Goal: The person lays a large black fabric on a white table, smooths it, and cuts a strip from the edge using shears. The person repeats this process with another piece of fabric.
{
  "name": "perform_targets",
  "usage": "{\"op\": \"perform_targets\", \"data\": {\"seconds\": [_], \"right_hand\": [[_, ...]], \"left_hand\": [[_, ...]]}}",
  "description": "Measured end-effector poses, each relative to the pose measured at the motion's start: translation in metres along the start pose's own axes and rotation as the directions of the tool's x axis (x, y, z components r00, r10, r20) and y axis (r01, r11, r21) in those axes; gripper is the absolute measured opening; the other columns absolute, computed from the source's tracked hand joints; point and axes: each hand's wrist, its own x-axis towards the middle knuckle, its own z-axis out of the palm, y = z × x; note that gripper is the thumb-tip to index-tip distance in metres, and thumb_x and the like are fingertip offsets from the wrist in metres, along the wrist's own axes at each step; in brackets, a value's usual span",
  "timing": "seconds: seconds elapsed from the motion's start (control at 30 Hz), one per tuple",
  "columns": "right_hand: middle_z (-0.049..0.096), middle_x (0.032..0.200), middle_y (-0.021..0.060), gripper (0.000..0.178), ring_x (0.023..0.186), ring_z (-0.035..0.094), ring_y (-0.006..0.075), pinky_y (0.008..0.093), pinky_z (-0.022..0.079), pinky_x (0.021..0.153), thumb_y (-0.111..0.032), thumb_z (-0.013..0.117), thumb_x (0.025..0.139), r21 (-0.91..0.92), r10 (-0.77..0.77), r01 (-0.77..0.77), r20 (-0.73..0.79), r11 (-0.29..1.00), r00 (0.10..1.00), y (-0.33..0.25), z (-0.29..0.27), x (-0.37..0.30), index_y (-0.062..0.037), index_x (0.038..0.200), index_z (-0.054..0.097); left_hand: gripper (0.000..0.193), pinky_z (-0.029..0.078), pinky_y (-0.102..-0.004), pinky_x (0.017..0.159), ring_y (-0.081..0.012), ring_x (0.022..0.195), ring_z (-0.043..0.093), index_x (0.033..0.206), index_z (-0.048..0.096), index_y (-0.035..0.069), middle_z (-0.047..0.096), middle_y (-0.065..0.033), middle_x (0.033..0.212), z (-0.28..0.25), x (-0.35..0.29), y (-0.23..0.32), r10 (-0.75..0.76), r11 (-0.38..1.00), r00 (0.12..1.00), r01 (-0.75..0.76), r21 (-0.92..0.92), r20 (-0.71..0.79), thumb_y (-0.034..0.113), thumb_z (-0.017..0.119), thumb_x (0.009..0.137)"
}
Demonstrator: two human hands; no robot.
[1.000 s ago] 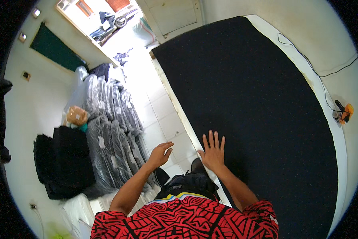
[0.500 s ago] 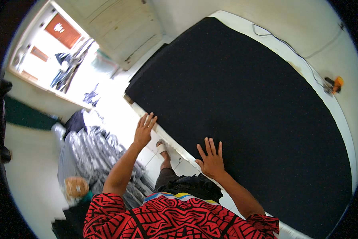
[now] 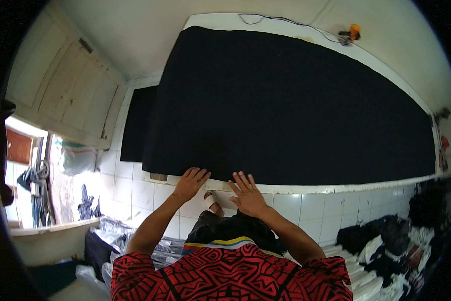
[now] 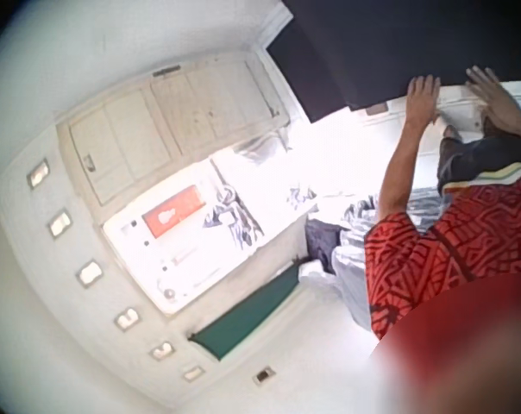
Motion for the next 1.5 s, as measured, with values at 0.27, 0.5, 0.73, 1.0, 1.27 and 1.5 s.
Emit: {"op": "perform_targets", "data": {"seconds": [0.27, 0.5, 0.73, 1.0, 1.27, 1.5], "right_hand": [[0.053, 0.163, 0.026, 0.046, 0.158, 0.043, 0.0426, 0.0515, 0.03, 0.135, -0.028, 0.06, 0.112, 0.56, -0.008, 0.081, -0.131, 0.824, 0.991, -0.08, 0.011, 0.025, 0.0012, 0.147, 0.064], [0.073, 0.126, 0.0252, 0.043, 0.11, 0.067, 0.0484, 0.0625, 0.047, 0.096, -0.012, 0.072, 0.084, 0.091, 0.401, -0.46, -0.656, 0.883, 0.64, 0.036, 0.03, 0.026, -0.0003, 0.126, 0.076], [0.072, 0.132, 0.0287, 0.047, 0.133, 0.059, 0.0514, 0.0653, 0.04, 0.115, -0.007, 0.077, 0.08, 0.125, 0.679, -0.712, -0.45, 0.691, 0.579, 0.07, 0.034, -0.012, 0.0062, 0.126, 0.076], [0.07, 0.117, 0.0227, 0.027, 0.122, 0.064, 0.0403, 0.0592, 0.04, 0.11, -0.011, 0.082, 0.078, 0.054, 0.811, -0.911, -0.479, 0.409, 0.336, 0.073, 0.004, -0.004, 0.0021, 0.101, 0.076], [0.078, 0.106, 0.0262, 0.043, 0.104, 0.076, 0.0473, 0.0513, 0.061, 0.093, -0.013, 0.079, 0.074, 0.268, 0.944, -0.907, -0.039, 0.325, 0.327, -0.001, 0.026, -0.106, 0.0015, 0.115, 0.074], [0.077, 0.104, 0.0096, 0.035, 0.098, 0.074, 0.0235, 0.0363, 0.06, 0.09, 0.001, 0.084, 0.089, 0.826, 0.581, -0.392, 0.563, -0.404, 0.588, -0.108, 0.026, -0.176, 0.0047, 0.121, 0.072]], "left_hand": [[0.042, 0.053, -0.0399, 0.088, -0.0244, 0.102, 0.064, 0.133, 0.077, 0.007, 0.07, -0.0042, 0.112, -0.025, 0.005, -0.05, -0.043, 0.996, 0.987, 0.03, -0.083, -0.156, 0.01, 0.073, 0.091], [0.037, 0.052, -0.0389, 0.082, -0.0229, 0.093, 0.062, 0.123, 0.082, 0.01, 0.065, -0.0021, 0.099, -0.049, 0.014, -0.035, -0.083, 0.995, 0.955, 0.064, -0.077, -0.283, 0.007, 0.075, 0.087], [0.032, 0.052, -0.0389, 0.084, -0.0234, 0.095, 0.061, 0.12, 0.084, 0.011, 0.066, -0.0027, 0.102, -0.043, 0.002, -0.033, -0.05, 0.998, 0.981, 0.044, -0.038, -0.186, 0.008, 0.075, 0.09], [0.055, 0.036, -0.0486, 0.13, -0.031, 0.151, 0.049, 0.148, 0.068, 0.008, 0.059, -0.0106, 0.159, -0.016, 0.008, -0.024, 0.029, 1.0, 0.997, -0.03, -0.002, -0.071, 0.007, 0.068, 0.093], [0.065, 0.021, -0.0534, 0.139, -0.0296, 0.165, 0.034, 0.163, 0.054, 0.01, 0.045, -0.0094, 0.174, 0.015, 0.004, -0.014, 0.151, 0.988, 0.986, -0.149, -0.042, 0.075, 0.011, 0.067, 0.098], [0.053, 0.025, -0.0536, 0.137, -0.0298, 0.16, 0.042, 0.151, 0.065, 0.007, 0.057, -0.011, 0.164, 0.032, 0.013, -0.008, 0.137, 0.981, 0.984, -0.15, -0.12, -0.113, 0.013, 0.065, 0.098]]}}
